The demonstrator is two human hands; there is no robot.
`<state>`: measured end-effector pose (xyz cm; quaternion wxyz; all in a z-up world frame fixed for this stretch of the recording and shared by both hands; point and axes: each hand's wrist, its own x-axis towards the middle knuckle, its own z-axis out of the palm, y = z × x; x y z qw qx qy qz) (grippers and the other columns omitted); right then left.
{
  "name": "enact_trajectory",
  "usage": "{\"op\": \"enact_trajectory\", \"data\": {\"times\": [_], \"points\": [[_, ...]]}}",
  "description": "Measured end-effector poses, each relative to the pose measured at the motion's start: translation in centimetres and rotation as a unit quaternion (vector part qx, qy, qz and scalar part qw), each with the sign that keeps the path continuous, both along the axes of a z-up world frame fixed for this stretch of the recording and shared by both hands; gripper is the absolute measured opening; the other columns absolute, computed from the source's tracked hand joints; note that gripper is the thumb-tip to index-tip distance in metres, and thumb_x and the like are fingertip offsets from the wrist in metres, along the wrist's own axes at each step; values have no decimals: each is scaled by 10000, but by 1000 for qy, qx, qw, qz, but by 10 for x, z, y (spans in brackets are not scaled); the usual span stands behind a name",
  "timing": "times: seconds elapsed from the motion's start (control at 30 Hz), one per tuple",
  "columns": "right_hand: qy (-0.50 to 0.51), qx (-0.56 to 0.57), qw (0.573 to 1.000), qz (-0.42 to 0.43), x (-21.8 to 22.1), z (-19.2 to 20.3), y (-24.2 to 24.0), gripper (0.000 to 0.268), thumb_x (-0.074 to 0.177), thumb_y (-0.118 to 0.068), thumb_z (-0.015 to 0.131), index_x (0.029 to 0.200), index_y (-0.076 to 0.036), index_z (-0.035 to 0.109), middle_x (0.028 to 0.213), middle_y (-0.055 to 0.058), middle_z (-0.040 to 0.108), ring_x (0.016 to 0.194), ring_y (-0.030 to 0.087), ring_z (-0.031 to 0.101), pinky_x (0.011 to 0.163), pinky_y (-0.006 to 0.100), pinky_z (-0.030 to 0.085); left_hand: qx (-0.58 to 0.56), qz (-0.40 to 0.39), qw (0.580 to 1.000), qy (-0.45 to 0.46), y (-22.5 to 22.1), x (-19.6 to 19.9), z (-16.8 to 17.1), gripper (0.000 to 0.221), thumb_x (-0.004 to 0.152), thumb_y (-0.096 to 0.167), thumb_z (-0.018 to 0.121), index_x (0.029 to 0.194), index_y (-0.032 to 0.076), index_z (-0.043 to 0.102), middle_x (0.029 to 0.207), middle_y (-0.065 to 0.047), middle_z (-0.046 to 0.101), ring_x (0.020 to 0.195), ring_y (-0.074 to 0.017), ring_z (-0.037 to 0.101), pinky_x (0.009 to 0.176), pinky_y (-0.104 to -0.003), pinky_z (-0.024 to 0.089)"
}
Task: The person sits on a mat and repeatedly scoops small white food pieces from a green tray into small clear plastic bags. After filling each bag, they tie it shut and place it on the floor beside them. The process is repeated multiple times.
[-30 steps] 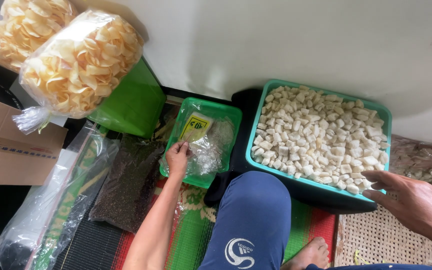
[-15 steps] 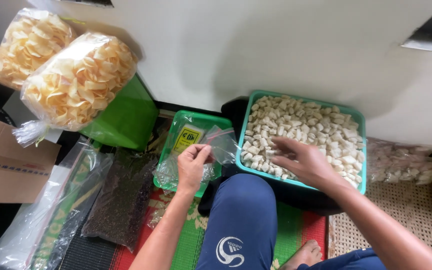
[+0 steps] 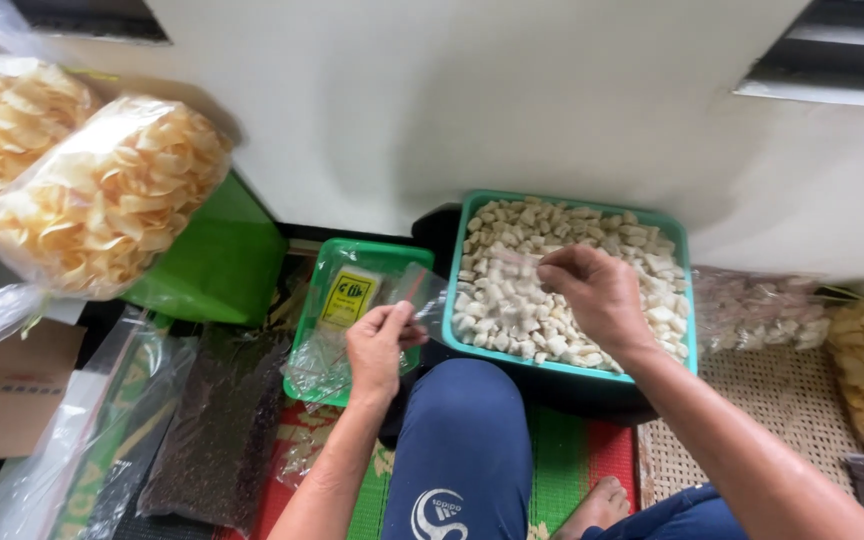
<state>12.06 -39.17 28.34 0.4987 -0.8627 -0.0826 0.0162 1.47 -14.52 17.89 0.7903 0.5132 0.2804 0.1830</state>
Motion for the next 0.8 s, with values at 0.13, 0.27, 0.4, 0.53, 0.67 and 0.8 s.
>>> {"op": "enact_trajectory", "data": {"times": [0.13,0.27,0.4,0.53,0.67,0.8], "points": [[80,125,989,-28,-7,35,-45,312,894,-79,785,1201,-31,753,949,175,773,851,214,738,856,371,599,14,25,995,91,39,2,-60,198,950,116,723,980,-79,723,771,-144,678,608,-252,736,609,-410,684],[98,155,981,-66,3,20,-82,269,934,-64,747,1193,6,748,965,211,751,876,235,723,872,406,592,169,-32,955,242,85,3,-177,209,906,128,744,1043,-28,718,752,-160,720,629,-266,746,607,-437,661],[138,184,970,-85,-1,14,-97,267,947,-61,719,1191,47,724,937,236,744,866,270,727,850,423,595,444,-237,741,445,87,-5,-148,1113,851,309,828,1660,125,86,1274,-255,710,1247,-410,670,1067,-609,520],[141,194,966,-96,4,13,-103,249,931,-65,740,1146,61,740,912,242,749,840,285,742,823,418,613,540,-235,708,390,66,16,-71,919,918,383,716,1657,155,220,1357,-223,658,1239,-455,655,1049,-611,522],[146,194,967,-74,3,26,-102,238,909,-52,763,1102,85,741,900,260,753,824,310,757,809,444,622,509,-272,786,224,26,51,30,470,948,449,679,1367,238,676,1323,-50,713,1206,-338,683,1015,-510,555],[137,218,965,-51,0,29,-96,211,940,-65,740,1086,87,733,897,237,757,812,310,767,788,434,636,293,-385,874,39,-63,73,142,518,925,399,758,1262,8,714,1228,-188,754,1197,-337,711,1042,-462,555]]}}
